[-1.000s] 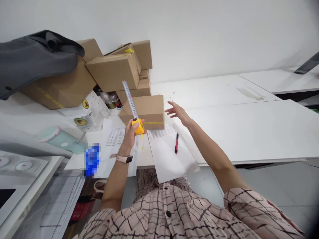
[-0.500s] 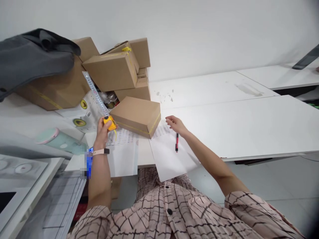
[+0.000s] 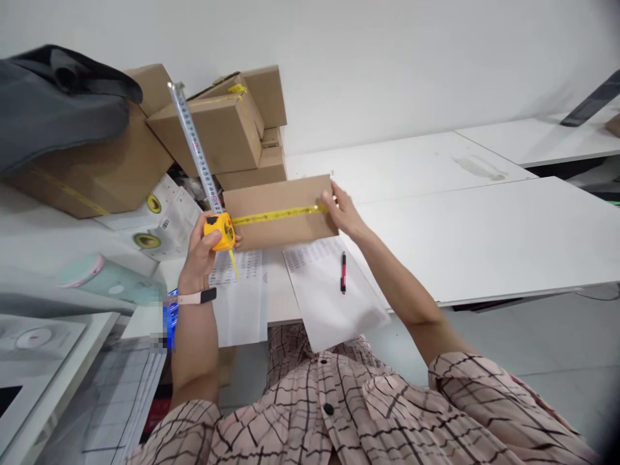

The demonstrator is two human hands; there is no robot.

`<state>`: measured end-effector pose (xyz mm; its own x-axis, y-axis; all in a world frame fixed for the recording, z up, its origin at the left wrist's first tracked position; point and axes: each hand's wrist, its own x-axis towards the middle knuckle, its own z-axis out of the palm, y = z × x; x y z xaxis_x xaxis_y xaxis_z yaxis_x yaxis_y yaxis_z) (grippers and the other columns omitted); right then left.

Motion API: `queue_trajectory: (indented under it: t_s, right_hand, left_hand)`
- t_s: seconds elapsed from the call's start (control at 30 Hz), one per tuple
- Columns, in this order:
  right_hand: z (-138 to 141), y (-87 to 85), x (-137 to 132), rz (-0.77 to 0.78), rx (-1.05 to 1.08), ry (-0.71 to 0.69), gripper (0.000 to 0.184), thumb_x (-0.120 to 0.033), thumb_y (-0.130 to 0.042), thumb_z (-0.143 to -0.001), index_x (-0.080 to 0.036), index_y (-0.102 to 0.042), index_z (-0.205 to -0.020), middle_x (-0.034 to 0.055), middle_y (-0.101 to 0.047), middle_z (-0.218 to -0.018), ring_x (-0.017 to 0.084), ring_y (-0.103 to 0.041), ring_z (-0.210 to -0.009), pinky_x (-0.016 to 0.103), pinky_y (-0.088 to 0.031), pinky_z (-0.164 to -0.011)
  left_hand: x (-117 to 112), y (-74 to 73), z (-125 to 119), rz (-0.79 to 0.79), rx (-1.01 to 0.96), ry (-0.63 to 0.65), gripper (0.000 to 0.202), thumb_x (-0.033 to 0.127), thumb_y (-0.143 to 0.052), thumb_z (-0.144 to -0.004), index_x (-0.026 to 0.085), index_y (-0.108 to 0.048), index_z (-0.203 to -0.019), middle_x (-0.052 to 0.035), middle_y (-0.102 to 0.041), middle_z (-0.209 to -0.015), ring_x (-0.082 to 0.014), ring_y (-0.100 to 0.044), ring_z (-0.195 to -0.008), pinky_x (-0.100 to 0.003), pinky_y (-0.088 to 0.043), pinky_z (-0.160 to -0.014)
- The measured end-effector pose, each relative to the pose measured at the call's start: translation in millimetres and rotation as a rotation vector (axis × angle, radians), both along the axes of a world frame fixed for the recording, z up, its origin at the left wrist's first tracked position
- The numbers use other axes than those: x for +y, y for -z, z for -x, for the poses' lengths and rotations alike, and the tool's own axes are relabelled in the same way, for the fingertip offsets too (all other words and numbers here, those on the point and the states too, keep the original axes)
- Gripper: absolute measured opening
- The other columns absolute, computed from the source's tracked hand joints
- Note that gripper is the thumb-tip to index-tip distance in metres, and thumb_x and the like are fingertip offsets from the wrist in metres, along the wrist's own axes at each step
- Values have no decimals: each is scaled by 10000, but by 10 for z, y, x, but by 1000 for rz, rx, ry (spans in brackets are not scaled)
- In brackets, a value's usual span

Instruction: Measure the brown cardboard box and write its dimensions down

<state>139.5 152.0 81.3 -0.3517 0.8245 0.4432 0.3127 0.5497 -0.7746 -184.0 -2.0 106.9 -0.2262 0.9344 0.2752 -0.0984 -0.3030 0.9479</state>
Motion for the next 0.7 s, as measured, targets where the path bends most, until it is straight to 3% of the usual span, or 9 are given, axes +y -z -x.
queue_trajectory:
  t_s: [0.1, 0.2, 0.3, 0.37, 0.47, 0.57, 0.7]
  right_hand:
    - [-189, -78, 194, -27, -56, 104, 877, -836, -277, -897, -304, -326, -1592, 130, -563, -1451, 349, -512, -1334, 575, -404, -1129]
    - [-315, 3, 290, 18, -121, 166, 874, -809, -352, -891, -304, -283, -1601, 142, -562, -1427, 367, -517, -1322, 614, -362, -1144]
    - [-387, 53, 361, 105, -158, 190, 846, -755, -438, -873, -309, -307, -1579, 138, -546, -1426, 368, -532, -1296, 625, -383, -1122]
    - [-400, -5, 425, 102, -173, 199, 796, -687, -495, -856, -274, -391, -1529, 147, -491, -1483, 374, -483, -1339, 618, -385, -1123]
    - [-323, -196, 509, -32, -238, 155, 634, -532, -514, -855, -226, -527, -1409, 142, -451, -1533, 380, -379, -1412, 626, -324, -1152]
    - [-111, -359, 499, -189, -332, 88, 450, -385, -434, -905, -201, -634, -1264, 136, -618, -1360, 355, -465, -1317, 614, -261, -1159]
    - [188, -381, 403, -344, -414, 143, 421, -312, -296, -999, -187, -661, -1168, 133, -702, -1178, 305, -554, -1140, 517, -258, -1134]
  left_hand:
    - [22, -70, -316, 7, 50, 28, 537, 360, -843, -665, 263, -563, -1114, -11, -656, -1103, -149, -713, -677, -276, -613, -586]
    - [75, -35, -534, 50, 106, 29, 526, 386, -839, -679, 246, -555, -1098, -7, -652, -1000, -162, -711, -674, -267, -600, -572]
    - [119, -5, -617, 71, 117, -2, 527, 412, -828, -678, 244, -549, -1093, -4, -645, -980, -166, -700, -670, -268, -589, -554]
    - [137, -11, -619, 80, 115, -21, 522, 409, -815, -685, 246, -545, -1100, -4, -645, -989, -158, -690, -663, -264, -584, -547]
    - [160, -38, -611, 102, 111, -12, 516, 407, -799, -697, 242, -538, -1110, -8, -646, -985, -147, -679, -642, -265, -582, -540]
    - [159, -55, -699, 84, 103, -68, 533, 428, -815, -668, 234, -544, -1084, 1, -639, -951, -142, -672, -639, -262, -582, -543]
    - [10, 9, -1125, -52, 69, -225, 555, 411, -852, -656, 247, -550, -1092, -21, -645, -1120, -134, -690, -716, -246, -592, -593]
